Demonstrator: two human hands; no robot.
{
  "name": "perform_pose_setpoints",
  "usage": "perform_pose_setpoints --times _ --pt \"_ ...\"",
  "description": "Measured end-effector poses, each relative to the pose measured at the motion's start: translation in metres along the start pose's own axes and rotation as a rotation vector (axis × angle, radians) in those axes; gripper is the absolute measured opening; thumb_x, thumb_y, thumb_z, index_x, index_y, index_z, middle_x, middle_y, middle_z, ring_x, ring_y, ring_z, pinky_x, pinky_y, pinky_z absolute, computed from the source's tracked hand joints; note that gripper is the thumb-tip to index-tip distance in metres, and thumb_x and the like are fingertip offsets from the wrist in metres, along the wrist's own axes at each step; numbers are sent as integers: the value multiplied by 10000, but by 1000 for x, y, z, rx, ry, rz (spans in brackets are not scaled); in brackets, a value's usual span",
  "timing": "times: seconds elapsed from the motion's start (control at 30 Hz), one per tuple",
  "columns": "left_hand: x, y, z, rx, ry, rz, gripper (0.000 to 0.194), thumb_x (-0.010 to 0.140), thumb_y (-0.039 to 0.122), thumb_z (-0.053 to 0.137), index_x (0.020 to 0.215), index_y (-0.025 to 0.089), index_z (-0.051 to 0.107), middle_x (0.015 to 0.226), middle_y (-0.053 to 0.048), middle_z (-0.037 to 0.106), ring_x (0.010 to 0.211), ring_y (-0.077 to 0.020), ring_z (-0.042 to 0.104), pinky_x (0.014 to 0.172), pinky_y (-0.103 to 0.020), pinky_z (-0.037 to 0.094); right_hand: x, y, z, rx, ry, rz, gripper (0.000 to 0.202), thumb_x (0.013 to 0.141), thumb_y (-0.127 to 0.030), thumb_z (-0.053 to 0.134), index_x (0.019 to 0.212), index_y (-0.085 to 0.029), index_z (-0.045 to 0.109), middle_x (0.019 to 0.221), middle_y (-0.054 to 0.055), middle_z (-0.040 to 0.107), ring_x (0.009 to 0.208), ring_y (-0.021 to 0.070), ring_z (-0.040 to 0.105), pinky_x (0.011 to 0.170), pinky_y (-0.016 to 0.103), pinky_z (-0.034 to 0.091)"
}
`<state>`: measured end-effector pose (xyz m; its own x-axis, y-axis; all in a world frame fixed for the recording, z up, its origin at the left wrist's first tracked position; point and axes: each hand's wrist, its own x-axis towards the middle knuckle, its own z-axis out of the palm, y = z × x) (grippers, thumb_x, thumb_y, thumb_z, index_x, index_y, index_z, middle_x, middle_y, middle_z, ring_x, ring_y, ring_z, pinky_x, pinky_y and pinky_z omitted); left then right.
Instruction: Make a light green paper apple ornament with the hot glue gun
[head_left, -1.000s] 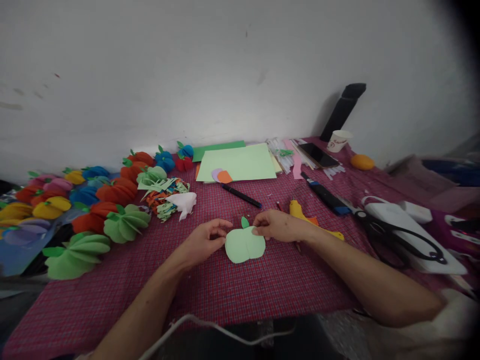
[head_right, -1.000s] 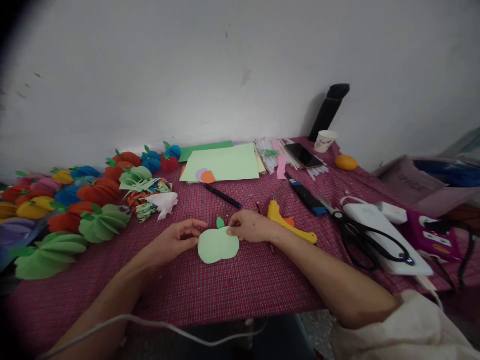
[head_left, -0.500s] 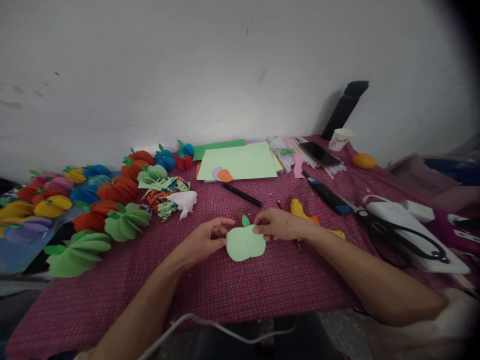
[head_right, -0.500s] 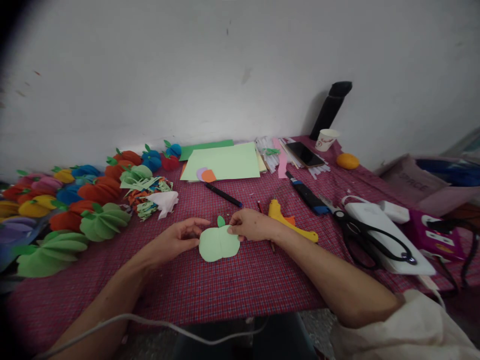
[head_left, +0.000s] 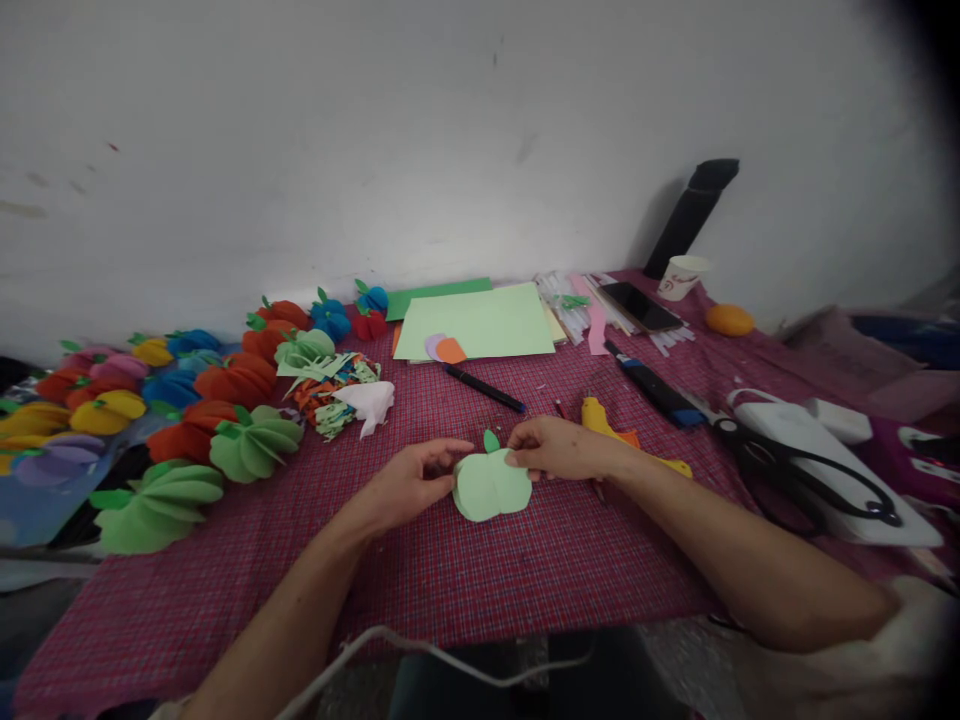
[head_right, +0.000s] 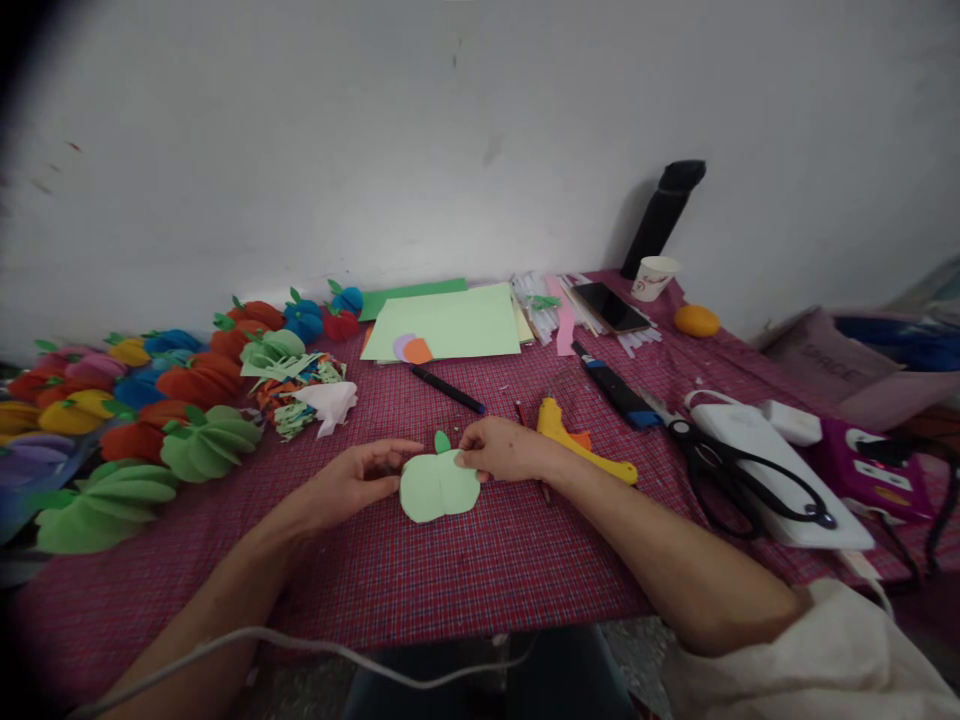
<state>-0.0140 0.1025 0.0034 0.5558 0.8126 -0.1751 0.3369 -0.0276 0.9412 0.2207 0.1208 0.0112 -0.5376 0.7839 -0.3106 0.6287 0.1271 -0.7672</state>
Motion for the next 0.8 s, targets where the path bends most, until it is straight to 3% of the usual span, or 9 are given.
perform_pose_setpoints --times 0.17,0.37,0.57,0.7,0.8 --pt "0 1 0 11 0 21 343 777 231 569 1117 183 570 1074 -64 650 938 -167 598 853 -345 455 -1 0 0 2 0 1 193 813 -296 518 806 -133 621 596 5 596 527 96 520 489 198 377" --pt "0 4 1 307 131 184 281 770 186 576 1032 259 648 1147 -57 538 1014 -174 536 848 -330 454 0 0 0 -4 7 12 193 809 -301 523 819 -139 627 603 9 612 551 109 549 514 210 395" --pt "3 4 11 419 225 290 247 757 100 546 876 252 700 937 -26 530 899 -143 539 792 -290 452 0 0 1 -8 4 13 197 809 -309 521 802 -138 619 582 0 589 523 101 531 487 201 385" --pt "5 5 15 474 241 326 226 801 147 522 908 244 695 926 -30 554 888 -143 539 783 -278 443 0 -2 2 14 -17 0 206 820 -310 508 816 -134 616 583 -1 586 519 100 533 489 200 394" --pt "4 5 15 531 242 275 227 830 214 512 995 242 666 856 -23 590 814 -143 549 759 -283 442 1 0 2 20 -14 -9 209 821 -313 510 819 -135 618 581 -1 591 522 103 539 492 201 394"
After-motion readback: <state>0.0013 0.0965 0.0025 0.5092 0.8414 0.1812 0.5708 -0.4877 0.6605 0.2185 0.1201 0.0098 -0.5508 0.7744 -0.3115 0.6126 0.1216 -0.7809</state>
